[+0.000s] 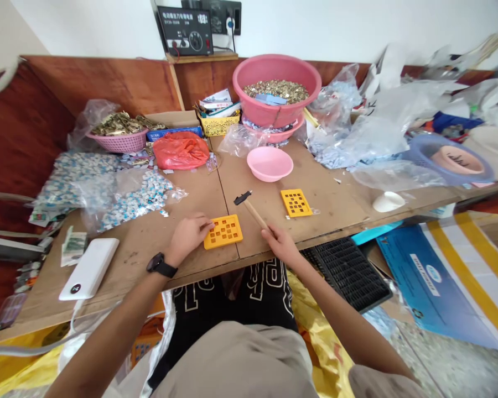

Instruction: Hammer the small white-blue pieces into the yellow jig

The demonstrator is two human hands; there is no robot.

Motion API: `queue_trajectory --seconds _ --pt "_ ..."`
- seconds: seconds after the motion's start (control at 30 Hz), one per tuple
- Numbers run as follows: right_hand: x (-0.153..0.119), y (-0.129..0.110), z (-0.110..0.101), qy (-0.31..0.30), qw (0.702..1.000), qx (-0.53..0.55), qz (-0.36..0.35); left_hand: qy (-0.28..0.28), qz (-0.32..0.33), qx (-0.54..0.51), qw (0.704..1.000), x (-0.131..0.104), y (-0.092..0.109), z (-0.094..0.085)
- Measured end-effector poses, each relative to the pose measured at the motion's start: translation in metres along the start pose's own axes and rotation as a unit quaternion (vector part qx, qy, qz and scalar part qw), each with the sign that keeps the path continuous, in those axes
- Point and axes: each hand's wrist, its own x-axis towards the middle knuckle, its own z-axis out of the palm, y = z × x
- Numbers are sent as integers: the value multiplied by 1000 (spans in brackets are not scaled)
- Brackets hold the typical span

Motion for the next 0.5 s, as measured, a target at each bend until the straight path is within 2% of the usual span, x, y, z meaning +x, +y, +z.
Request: queue_trajectory --seconds 0.17,0.27,0.4,0.5 --pt "-15 -30 -2 -53 974 -208 -71 65 -66 -18 995 -13 -1 13" --pt "-24 -51 6 -59 963 -243 -101 138 -130 -32 981 -31 -4 15" --pt "-29 -59 19 -63 956 -272 -89 219 -185 -30 957 -60 -19 0" --pt "-29 -51 21 -73 950 -291 -86 217 -221 -1 951 -75 -42 -20"
